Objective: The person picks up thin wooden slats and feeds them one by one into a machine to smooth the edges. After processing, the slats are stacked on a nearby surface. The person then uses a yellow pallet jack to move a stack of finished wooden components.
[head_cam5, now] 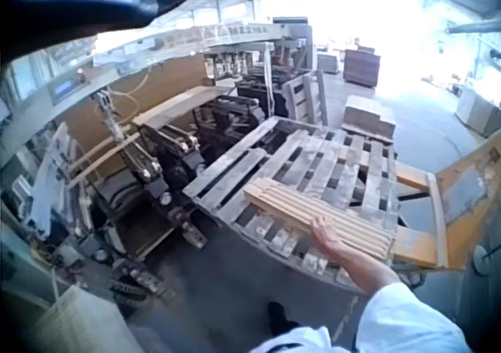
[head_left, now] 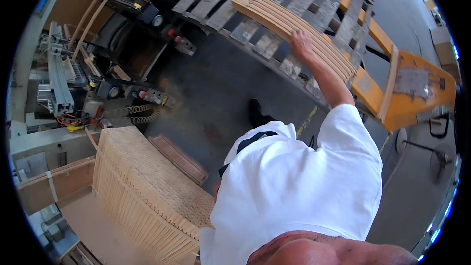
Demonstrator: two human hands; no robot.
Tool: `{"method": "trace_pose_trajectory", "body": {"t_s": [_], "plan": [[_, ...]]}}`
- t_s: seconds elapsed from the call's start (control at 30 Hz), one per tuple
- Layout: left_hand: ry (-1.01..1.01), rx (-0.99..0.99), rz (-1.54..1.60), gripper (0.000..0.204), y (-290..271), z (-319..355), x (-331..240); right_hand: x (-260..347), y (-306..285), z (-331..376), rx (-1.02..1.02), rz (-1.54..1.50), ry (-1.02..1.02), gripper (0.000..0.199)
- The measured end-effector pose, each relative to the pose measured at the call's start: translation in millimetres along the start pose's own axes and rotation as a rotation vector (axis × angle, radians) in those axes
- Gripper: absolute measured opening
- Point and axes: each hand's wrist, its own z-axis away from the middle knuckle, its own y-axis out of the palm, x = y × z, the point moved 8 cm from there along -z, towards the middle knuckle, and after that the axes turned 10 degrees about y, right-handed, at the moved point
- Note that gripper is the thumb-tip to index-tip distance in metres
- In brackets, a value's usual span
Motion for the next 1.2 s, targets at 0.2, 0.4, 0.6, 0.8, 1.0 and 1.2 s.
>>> {"method": "trace_pose_trajectory", "body": {"t_s": [0.2,0.4,0.6,0.8,1.0,1.2], "plan": [[0.27,0.057,-0.203,0.033,110.6,-20.7,-181.5,-14.9,20.0,-2.6,-0.135,-0.239,-0.073,0.024],[0.498,0.111,-0.445,0.022,211.0,-37.7,-333.2,-7.4,19.6,-17.2,-0.012,-0.34,0.019,0.025],[0.855,0.162,-0.658,0.02,236.9,-122.4,-491.5,17.8,-58.7,-38.5,-0.044,-0.557,0.046,0.04],[1.255,-0.094,-0.756,0.02,258.4,-190.7,-766.5,69.9,-78.6,-71.7,0.117,-0.831,0.248,0.033],[1.304,-0.452,-0.942,0.032,235.8,-225.8,-1060.1,289.4,-115.2,-131.5,0.317,-1.15,0.379,0.033],[1.251,-0.624,-1.197,0.068,230.4,-278.7,-1220.8,439.0,-158.3,-212.6,0.433,-1.2,0.41,0.035]]}}
